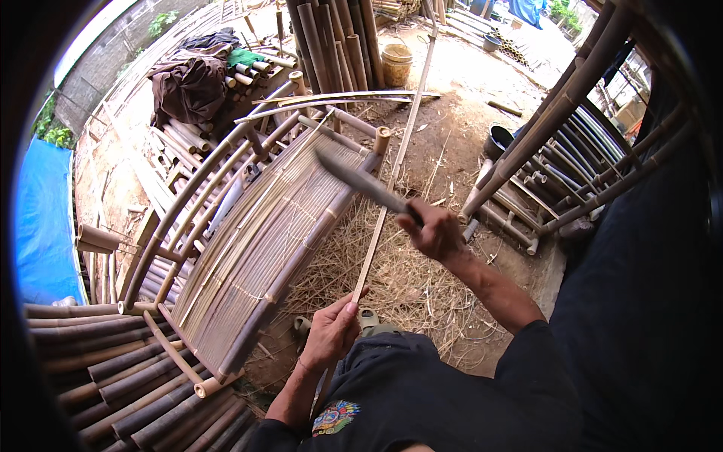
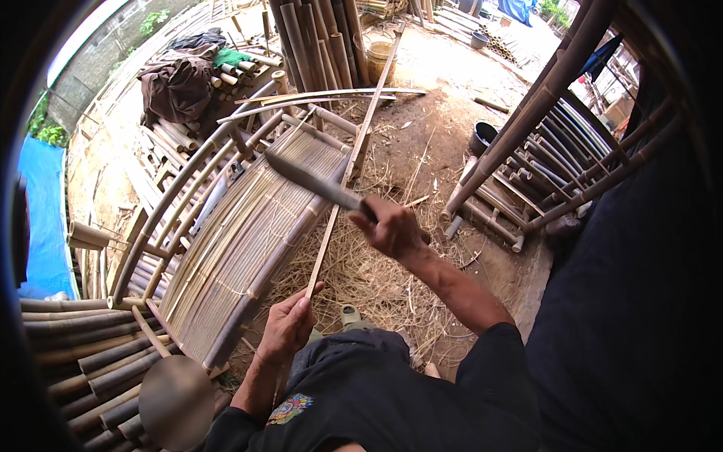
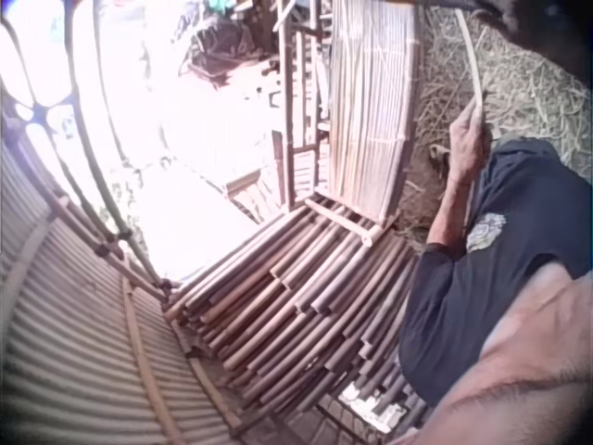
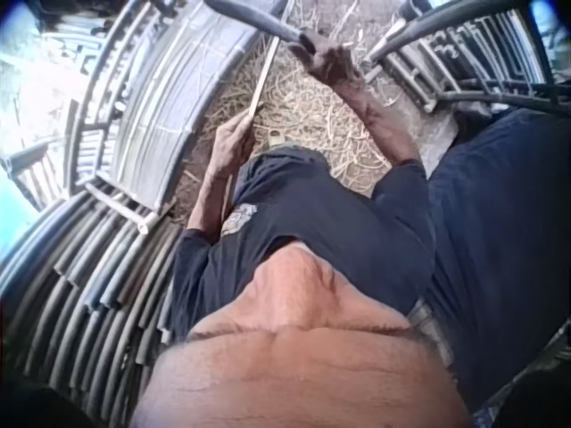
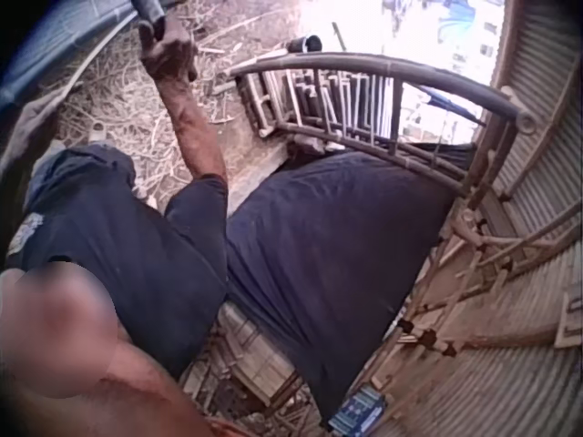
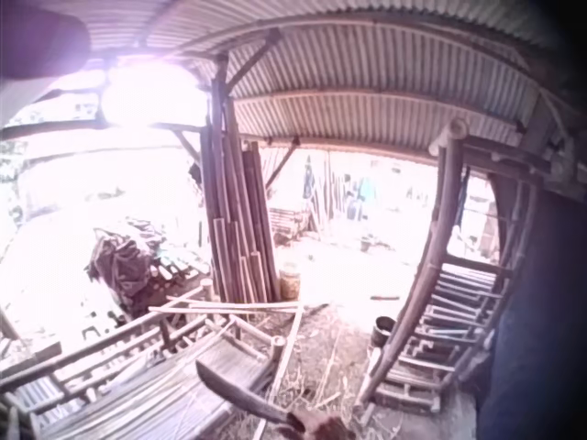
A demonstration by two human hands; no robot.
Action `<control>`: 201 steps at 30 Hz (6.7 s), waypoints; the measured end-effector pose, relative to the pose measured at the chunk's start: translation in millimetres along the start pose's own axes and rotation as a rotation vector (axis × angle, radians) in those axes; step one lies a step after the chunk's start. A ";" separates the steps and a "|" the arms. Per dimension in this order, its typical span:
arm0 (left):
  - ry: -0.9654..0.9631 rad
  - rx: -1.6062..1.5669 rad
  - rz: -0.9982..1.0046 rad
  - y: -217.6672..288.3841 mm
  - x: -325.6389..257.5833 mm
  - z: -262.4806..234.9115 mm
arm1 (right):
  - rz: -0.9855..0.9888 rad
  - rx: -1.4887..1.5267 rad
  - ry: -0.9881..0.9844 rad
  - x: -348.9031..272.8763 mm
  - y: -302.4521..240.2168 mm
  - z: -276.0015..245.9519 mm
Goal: The person shaves thin bamboo strips using a knife, repeatedly scraping along the length of each strip to smooth and thin it. The person handles multiple strips one at a time, placing finished pieces aside on a bamboo frame.
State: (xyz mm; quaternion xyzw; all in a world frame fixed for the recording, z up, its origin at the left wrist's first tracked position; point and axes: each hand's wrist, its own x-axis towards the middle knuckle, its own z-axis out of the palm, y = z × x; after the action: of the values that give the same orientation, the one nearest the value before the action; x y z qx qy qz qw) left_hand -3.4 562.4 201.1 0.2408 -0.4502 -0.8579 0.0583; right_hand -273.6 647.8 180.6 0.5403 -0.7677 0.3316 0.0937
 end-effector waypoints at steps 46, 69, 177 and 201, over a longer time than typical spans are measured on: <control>-0.054 0.312 -0.357 -37.2 -126.1 -87.5 | 0.812 0.831 0.494 56.2 92.3 -17.9; 0.120 0.179 -0.009 -2.8 42.2 4.3 | 0.029 -0.138 -0.050 2.7 73.6 -16.2; 0.369 0.949 0.345 -58.3 -51.1 -65.3 | 0.330 -0.319 -0.118 14.1 93.7 7.5; 0.304 0.266 0.134 -11.4 36.3 -30.6 | -0.067 0.054 -0.143 -56.3 -48.6 44.3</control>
State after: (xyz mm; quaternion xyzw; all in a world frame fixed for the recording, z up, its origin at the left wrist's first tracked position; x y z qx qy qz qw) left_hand -19.7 534.9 164.2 0.3426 -0.5605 -0.7389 0.1499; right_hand -198.3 654.5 138.4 0.5902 -0.7448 0.3094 0.0349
